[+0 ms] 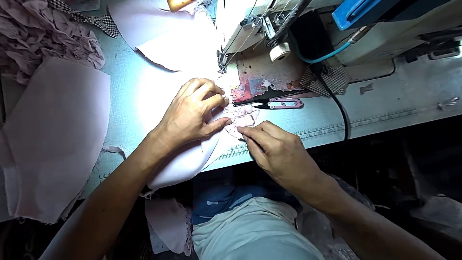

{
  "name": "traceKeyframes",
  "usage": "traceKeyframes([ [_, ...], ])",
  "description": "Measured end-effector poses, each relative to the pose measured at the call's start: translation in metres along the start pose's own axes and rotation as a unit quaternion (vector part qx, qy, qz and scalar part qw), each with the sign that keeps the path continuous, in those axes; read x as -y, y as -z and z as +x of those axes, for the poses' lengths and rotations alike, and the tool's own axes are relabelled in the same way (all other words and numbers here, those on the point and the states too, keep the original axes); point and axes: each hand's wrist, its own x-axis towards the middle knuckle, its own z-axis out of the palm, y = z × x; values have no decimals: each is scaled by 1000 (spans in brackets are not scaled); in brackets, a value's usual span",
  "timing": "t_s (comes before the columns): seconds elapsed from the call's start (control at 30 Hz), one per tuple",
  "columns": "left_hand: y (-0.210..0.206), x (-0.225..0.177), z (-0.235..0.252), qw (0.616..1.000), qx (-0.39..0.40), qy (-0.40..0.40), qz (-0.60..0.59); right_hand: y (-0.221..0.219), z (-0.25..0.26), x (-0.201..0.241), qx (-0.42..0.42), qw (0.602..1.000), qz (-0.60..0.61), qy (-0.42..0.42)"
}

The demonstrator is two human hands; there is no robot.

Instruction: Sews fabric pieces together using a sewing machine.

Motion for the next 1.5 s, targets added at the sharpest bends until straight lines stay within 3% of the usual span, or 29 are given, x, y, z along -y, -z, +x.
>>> traceKeyframes([
  [0.17,0,0,0,1000,2,2,-1,1,-1,5,26,1000,-10,10],
  [0.4,1,2,0,1000,6,5,-17,-8,-3,20,-44,997,49,-30],
  [0.73,1,2,-1,1000,8,7,-27,-18,-10,22,-49,998,-4,29],
  [0.93,2,3,0,1000,9,5,-30,-14,-7,18,-76,995,57,32],
  [1.5,4,3,0,999,24,-1,-24,-25,-19,31,-53,995,-57,61],
])
